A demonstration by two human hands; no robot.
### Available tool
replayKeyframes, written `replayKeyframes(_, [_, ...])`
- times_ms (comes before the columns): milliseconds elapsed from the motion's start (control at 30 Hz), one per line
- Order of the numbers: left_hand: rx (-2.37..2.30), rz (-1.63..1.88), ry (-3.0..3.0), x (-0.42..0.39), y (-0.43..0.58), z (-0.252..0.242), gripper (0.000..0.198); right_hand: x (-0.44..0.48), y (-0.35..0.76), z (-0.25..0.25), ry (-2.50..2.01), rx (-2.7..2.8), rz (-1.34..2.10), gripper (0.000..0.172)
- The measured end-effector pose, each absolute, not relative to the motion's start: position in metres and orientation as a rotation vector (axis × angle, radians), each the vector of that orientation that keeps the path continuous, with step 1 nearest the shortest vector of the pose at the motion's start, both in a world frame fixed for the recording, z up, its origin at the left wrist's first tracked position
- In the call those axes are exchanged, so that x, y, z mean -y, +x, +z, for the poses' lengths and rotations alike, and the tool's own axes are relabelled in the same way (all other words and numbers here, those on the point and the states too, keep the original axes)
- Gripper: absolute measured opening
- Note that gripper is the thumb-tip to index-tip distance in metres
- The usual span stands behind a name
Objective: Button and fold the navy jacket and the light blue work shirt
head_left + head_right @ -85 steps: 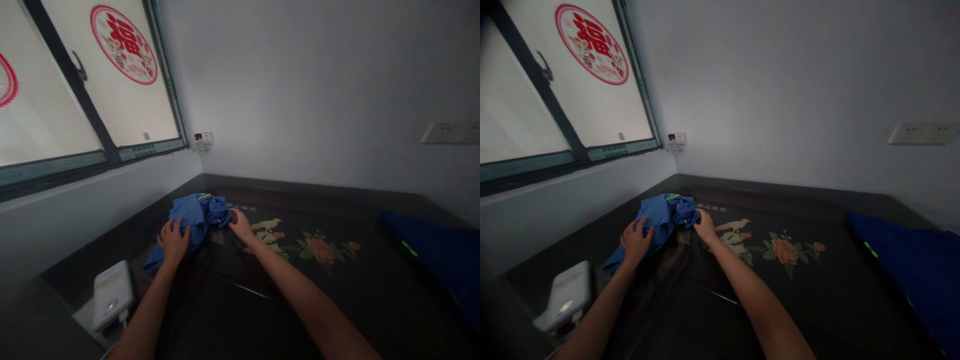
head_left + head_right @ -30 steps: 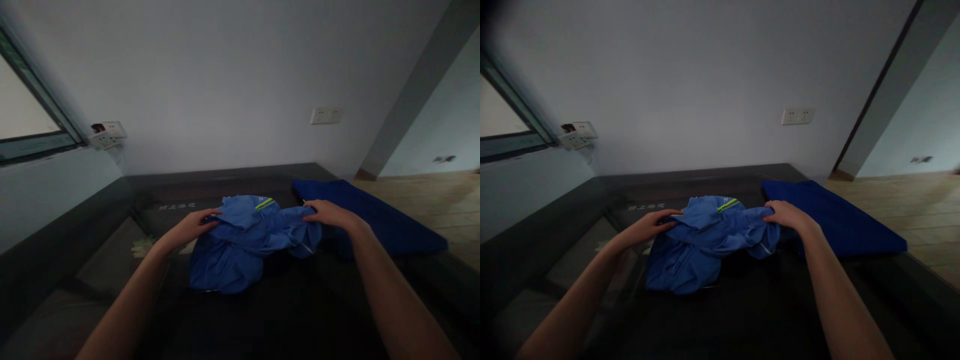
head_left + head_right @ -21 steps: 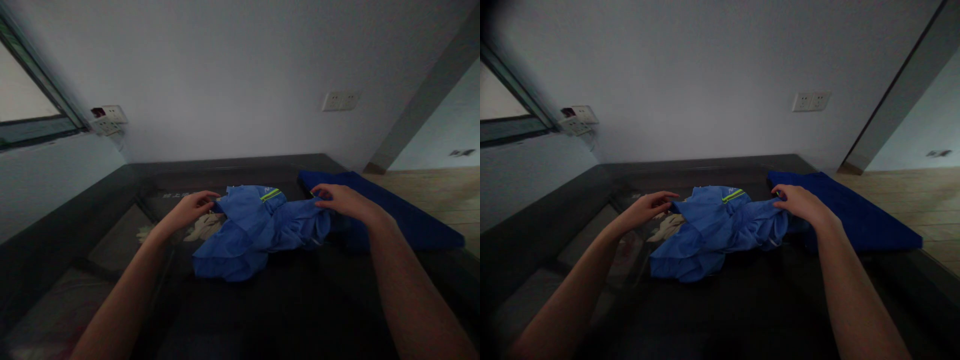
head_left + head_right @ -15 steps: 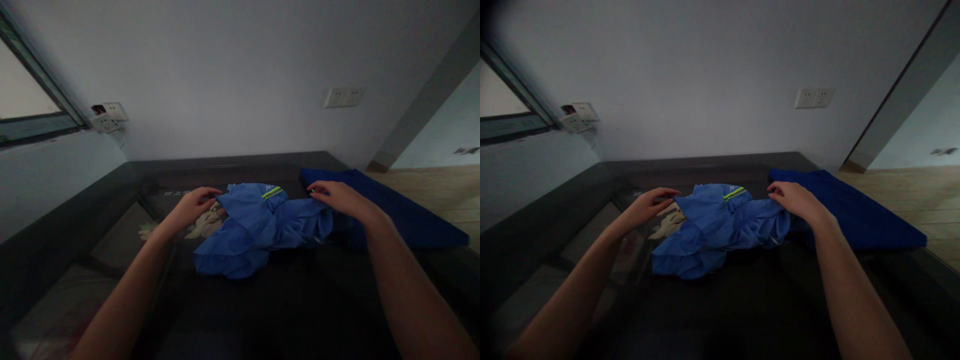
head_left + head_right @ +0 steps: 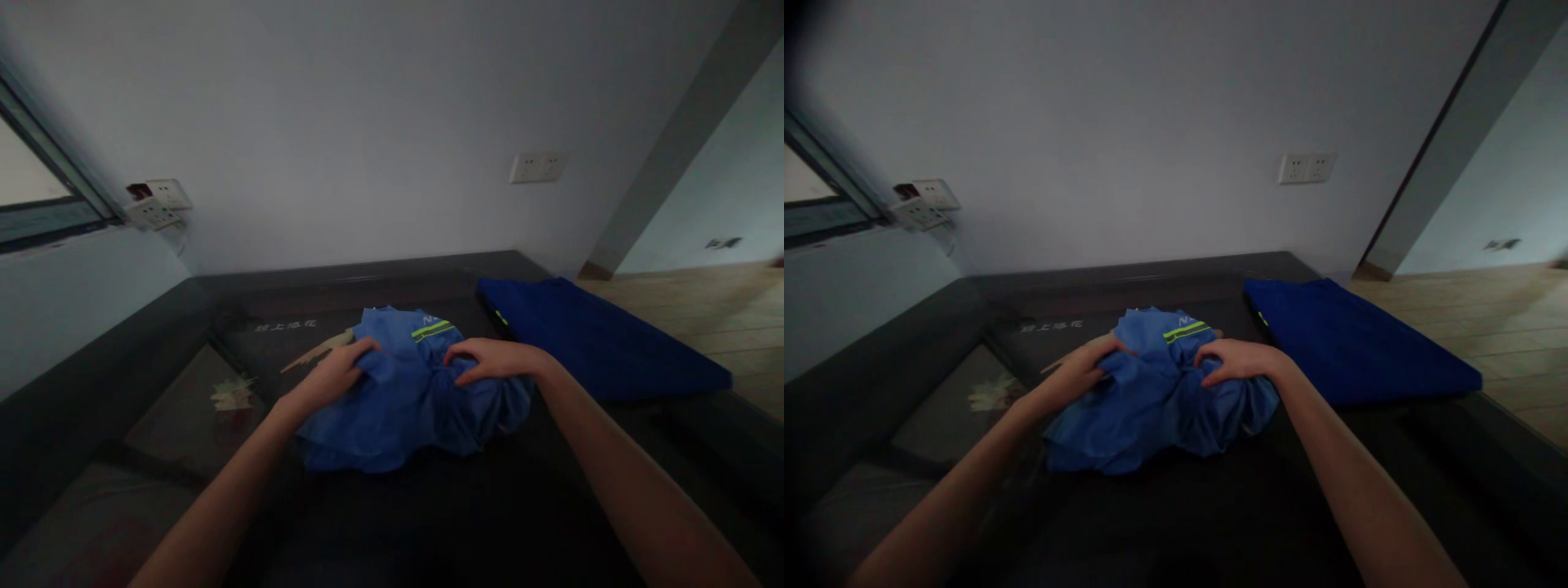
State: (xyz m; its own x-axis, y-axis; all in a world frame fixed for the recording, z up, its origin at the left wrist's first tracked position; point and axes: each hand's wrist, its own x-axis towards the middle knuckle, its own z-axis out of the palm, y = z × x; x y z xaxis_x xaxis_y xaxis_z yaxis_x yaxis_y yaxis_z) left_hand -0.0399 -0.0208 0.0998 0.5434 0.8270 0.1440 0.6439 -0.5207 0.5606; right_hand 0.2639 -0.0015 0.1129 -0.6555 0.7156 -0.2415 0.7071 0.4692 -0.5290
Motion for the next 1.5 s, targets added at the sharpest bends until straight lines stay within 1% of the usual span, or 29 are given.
replayKeyframes(67, [-1.304,0.742,2.24,0.02,-0.056,0.12,0.025,0.011,0.257,0.128,-1.17,2.663,0.968,0.031])
replayKeyframes(167, [-1.498,0.936,2.129,0.019,-0.088,0.147,0.026,0.034,0.246,0.153,-0.983,2.617,1.033,0.026])
replayKeyframes(267, [-1.613,0.794,2.116,0.015,-0.125,0.158,0.032,0.062,0.233,0.175,-0.79,2.628,1.264,0.031])
replayKeyframes(367, [-1.766,0.584,2.193,0.008,-0.154,0.153,0.033,0.075,0.224,0.183,-0.614,2.624,1.626,0.039])
replayKeyframes(400, [-1.844,0.528,2.202,0.006,-0.16,0.149,0.034,0.073,0.224,0.182,-0.604,2.587,1.69,0.04])
replayKeyframes(433, [-1.909,0.47,2.195,0.004,-0.165,0.145,0.035,0.067,0.227,0.178,-0.637,2.53,1.694,0.04])
replayKeyframes(500, [-1.927,0.348,2.165,0.004,-0.167,0.138,0.043,0.046,0.238,0.164,-0.823,2.382,1.53,0.038])
replayKeyframes(600, [-1.763,0.224,2.115,0.01,-0.161,0.135,0.059,0.009,0.26,0.131,-1.327,2.185,1.058,0.037])
replayKeyframes(667, [-1.688,0.228,2.098,0.016,-0.154,0.139,0.064,-0.008,0.269,0.11,-1.57,2.208,0.815,0.039])
replayKeyframes(733, [-1.62,0.276,2.108,0.022,-0.145,0.146,0.062,-0.015,0.27,0.093,-1.615,2.296,0.8,0.041])
replayKeyframes(833, [-1.439,0.354,2.141,0.027,-0.127,0.154,0.055,-0.012,0.258,0.083,-1.465,2.288,1.103,0.044])
replayKeyframes(933, [-1.327,0.528,2.197,0.025,-0.106,0.149,0.046,-0.002,0.237,0.087,-1.332,2.136,1.327,0.047])
replayKeyframes(1000, [-1.359,0.686,2.238,0.017,-0.091,0.137,0.044,0.007,0.221,0.091,-1.248,2.098,1.366,0.046])
replayKeyframes(1067, [-1.433,0.784,2.234,0.008,-0.078,0.119,0.046,0.018,0.203,0.094,-1.1,2.14,1.312,0.046])
replayKeyframes(1167, [-1.505,0.754,2.145,-0.001,-0.065,0.095,0.054,0.042,0.175,0.09,-0.791,2.256,1.144,0.05])
replayKeyframes(1300, [-1.463,0.655,2.036,0.0,-0.056,0.082,0.064,0.077,0.143,0.08,-0.527,2.385,1.128,0.055])
replayKeyframes(1433, [-1.508,0.505,2.173,0.006,-0.052,0.08,0.077,0.09,0.132,0.073,-0.486,2.478,1.155,0.049])
replayKeyframes(1467, [-1.55,0.455,2.214,0.006,-0.052,0.079,0.077,0.088,0.132,0.073,-0.489,2.472,1.181,0.046])
replayKeyframes(1500, [-1.594,0.408,2.244,0.006,-0.053,0.078,0.071,0.083,0.135,0.073,-0.507,2.444,1.216,0.043])
